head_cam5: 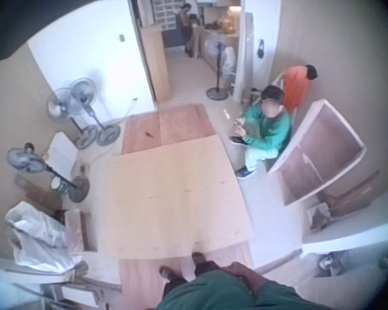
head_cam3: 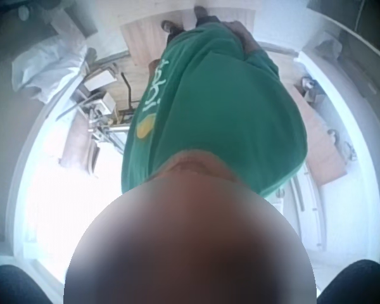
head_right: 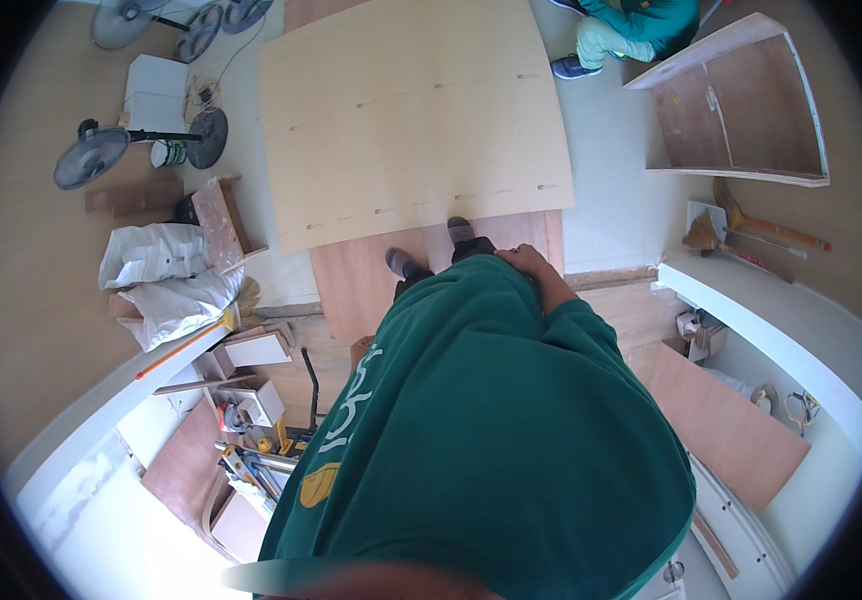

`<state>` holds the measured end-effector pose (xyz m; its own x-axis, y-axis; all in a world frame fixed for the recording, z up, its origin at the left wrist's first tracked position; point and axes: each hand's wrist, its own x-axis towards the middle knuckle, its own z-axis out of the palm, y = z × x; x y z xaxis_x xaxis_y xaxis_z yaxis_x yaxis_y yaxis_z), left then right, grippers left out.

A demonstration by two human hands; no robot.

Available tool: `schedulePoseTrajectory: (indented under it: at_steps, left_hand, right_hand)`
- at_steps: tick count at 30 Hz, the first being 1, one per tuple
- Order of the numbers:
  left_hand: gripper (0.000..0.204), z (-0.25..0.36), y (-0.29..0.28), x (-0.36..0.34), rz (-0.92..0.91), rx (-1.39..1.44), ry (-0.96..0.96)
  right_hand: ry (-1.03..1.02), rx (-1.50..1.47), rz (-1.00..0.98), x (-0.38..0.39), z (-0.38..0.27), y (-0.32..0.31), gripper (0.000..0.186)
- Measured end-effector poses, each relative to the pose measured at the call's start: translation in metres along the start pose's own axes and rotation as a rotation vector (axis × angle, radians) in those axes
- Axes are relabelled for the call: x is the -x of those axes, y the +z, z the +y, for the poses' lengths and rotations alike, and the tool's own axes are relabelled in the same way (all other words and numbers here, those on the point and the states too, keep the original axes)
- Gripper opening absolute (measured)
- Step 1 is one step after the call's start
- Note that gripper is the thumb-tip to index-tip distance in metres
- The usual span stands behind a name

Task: The person measures a large plywood sheet with a tape measure and marks it with a pencil. They then move around the workshop, handling smaller wood pieces and placing them on a shelf.

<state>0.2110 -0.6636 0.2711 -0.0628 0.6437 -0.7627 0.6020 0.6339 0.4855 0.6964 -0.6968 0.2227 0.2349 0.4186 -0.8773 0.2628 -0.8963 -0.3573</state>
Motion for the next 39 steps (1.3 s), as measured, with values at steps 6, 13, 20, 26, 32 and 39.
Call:
schedulePoseTrajectory:
  at_steps: [6, 13, 20, 26, 32, 39]
  left_hand:
    - [0.022, 0.04, -0.01, 0.004, -0.015, 0.218, -0.124]
    - [0.023, 0.06, 0.0, 0.004, -0.016, 0.257, -0.083]
    - [0.026, 0.057, -0.001, -0.002, 0.045, 0.011, 0.02]
    - [0.032, 0.038, 0.004, -0.037, 0.207, 0.007, 0.167]
    - [0.044, 0.016, 0.011, -0.125, 0.053, -0.326, 0.115]
    - [0.036, 0.084, 0.015, -0.223, -0.037, -0.486, 0.176]
  right_hand:
    - [-0.026, 0.013, -0.066, -0.001, -0.005, -0.009, 0.093]
    - [-0.039, 0.008, -0.08, -0.001, -0.01, -0.013, 0.092]
    - [-0.063, -0.138, -0.018, 0.002, 0.002, -0.025, 0.075]
    - [-0.031, -0.275, -0.102, -0.012, 0.022, -0.038, 0.096]
    - [-0.041, -0.042, -0.118, -0.052, 0.014, -0.046, 0.095]
    - [0.005, -0.348, -0.044, -0.064, -0.109, -0.129, 0.056]
